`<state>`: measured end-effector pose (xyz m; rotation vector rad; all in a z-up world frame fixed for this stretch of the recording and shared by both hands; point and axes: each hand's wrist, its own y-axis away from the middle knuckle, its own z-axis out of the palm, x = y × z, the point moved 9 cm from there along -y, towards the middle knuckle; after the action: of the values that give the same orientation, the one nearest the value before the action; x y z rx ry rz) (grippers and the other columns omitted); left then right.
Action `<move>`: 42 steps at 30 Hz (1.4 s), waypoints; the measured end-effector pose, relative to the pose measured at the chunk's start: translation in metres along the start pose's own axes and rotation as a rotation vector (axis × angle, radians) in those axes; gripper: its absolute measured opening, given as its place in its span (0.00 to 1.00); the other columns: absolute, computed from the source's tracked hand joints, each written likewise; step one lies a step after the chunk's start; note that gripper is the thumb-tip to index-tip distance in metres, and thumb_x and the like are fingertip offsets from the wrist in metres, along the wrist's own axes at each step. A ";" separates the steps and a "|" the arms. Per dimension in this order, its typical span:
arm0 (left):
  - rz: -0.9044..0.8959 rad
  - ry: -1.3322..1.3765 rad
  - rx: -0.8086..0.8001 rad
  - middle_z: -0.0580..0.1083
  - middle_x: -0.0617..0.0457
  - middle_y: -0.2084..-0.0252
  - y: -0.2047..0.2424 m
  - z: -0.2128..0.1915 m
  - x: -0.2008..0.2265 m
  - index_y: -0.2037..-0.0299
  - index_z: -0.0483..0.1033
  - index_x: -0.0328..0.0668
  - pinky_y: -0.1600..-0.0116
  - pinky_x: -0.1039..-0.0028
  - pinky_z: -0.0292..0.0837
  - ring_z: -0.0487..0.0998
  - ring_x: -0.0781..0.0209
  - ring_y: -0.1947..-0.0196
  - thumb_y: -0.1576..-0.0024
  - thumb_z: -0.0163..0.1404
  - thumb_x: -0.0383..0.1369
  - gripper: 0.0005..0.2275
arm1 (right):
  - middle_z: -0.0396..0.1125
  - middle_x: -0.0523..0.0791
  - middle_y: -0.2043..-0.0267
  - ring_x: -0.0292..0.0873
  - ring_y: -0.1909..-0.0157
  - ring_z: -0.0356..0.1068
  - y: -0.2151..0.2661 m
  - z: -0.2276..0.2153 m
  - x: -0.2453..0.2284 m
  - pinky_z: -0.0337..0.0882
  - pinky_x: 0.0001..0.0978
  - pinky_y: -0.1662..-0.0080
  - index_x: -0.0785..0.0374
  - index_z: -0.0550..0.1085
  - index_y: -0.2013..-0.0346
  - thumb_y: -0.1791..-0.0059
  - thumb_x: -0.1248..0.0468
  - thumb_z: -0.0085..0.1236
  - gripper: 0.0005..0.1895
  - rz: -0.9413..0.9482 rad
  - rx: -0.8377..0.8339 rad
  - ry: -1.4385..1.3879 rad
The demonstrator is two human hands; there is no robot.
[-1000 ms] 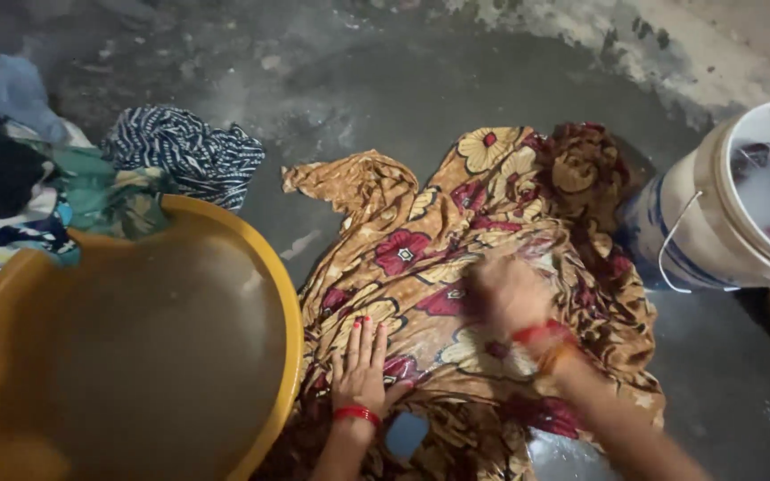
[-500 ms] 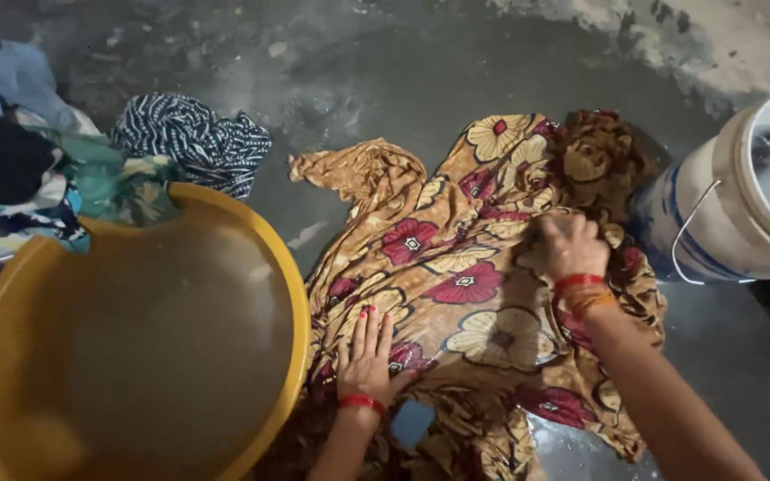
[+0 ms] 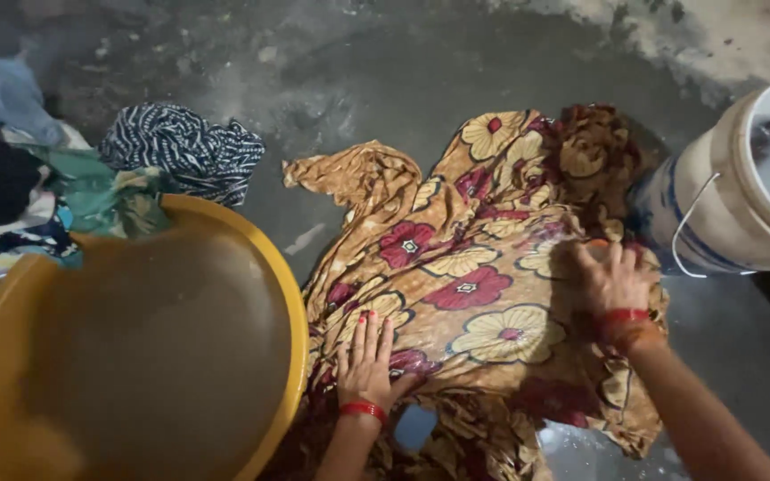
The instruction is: Hand washing a blanket on a floor using a scrub brush and soap.
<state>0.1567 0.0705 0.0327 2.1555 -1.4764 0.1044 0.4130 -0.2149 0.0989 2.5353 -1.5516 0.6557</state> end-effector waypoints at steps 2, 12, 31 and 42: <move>-0.025 -0.068 -0.059 0.37 0.51 0.20 -0.001 0.008 0.001 0.25 0.39 0.55 0.26 0.46 0.36 0.34 0.53 0.22 0.50 0.53 0.60 0.47 | 0.64 0.46 0.52 0.45 0.58 0.70 -0.010 0.021 0.006 0.75 0.39 0.70 0.37 0.68 0.40 0.61 0.54 0.59 0.33 -0.009 -0.090 0.068; 0.131 -0.119 0.031 0.42 0.59 0.21 0.005 0.032 0.018 0.27 0.51 0.67 0.27 0.42 0.36 0.42 0.57 0.23 0.47 0.56 0.47 0.37 | 0.67 0.49 0.65 0.52 0.64 0.72 0.091 -0.016 -0.133 0.75 0.47 0.63 0.52 0.73 0.54 0.51 0.52 0.54 0.15 -0.281 -0.309 -0.688; 0.090 -0.335 0.266 0.71 0.54 0.57 -0.023 0.015 0.009 0.54 0.74 0.53 0.52 0.57 0.70 0.74 0.54 0.55 0.42 0.48 0.36 0.08 | 0.63 0.48 0.65 0.49 0.67 0.69 0.011 -0.071 -0.130 0.74 0.42 0.71 0.44 0.75 0.51 0.55 0.62 0.58 0.17 -0.337 0.018 -0.437; 0.104 -0.333 0.370 0.72 0.53 0.55 -0.013 0.017 0.000 0.55 0.74 0.54 0.52 0.57 0.69 0.73 0.55 0.54 0.45 0.45 0.34 0.10 | 0.71 0.50 0.59 0.54 0.57 0.73 0.039 -0.082 -0.195 0.75 0.52 0.59 0.60 0.71 0.45 0.49 0.62 0.47 0.18 -0.387 -0.354 -0.237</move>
<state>0.1646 0.0666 0.0128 2.4786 -1.8820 0.0612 0.2780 -0.0476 0.0885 2.5845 -1.0570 0.0303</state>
